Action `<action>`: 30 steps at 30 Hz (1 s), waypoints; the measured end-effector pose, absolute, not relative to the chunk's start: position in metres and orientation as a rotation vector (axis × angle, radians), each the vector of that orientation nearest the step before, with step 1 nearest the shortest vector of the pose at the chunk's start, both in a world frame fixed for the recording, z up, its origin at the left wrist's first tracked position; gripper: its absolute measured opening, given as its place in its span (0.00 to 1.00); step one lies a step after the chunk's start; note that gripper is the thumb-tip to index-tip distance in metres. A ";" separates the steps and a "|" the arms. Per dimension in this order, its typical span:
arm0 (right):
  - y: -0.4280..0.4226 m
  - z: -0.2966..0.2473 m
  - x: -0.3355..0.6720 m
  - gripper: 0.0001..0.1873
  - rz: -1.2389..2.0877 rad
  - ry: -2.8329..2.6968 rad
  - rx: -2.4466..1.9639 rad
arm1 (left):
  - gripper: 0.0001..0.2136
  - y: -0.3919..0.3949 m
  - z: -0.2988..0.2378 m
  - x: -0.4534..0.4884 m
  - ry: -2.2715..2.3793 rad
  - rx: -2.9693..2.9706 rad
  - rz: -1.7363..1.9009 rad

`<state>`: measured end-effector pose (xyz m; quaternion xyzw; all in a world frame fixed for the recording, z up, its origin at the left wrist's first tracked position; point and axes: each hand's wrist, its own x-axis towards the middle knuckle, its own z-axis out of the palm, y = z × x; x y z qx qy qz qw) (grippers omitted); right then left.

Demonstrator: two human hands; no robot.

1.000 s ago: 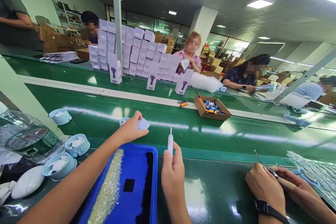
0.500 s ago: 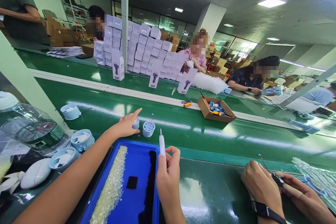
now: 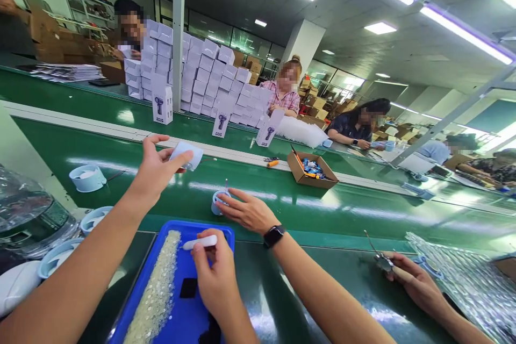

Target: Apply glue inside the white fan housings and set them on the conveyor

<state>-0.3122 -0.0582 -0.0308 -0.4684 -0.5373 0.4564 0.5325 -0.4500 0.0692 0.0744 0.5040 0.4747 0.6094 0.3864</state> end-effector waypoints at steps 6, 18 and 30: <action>-0.056 -0.036 -0.312 0.10 1.065 -1.282 -1.147 | 0.24 0.068 0.086 -0.451 1.149 1.055 1.746; -0.050 -0.019 -0.300 0.04 0.780 -1.566 -1.235 | 0.13 0.067 0.097 -0.446 0.958 0.870 1.727; -0.029 -0.032 -0.287 0.08 0.615 -1.269 -1.242 | 0.02 0.066 0.103 -0.428 0.810 0.803 1.646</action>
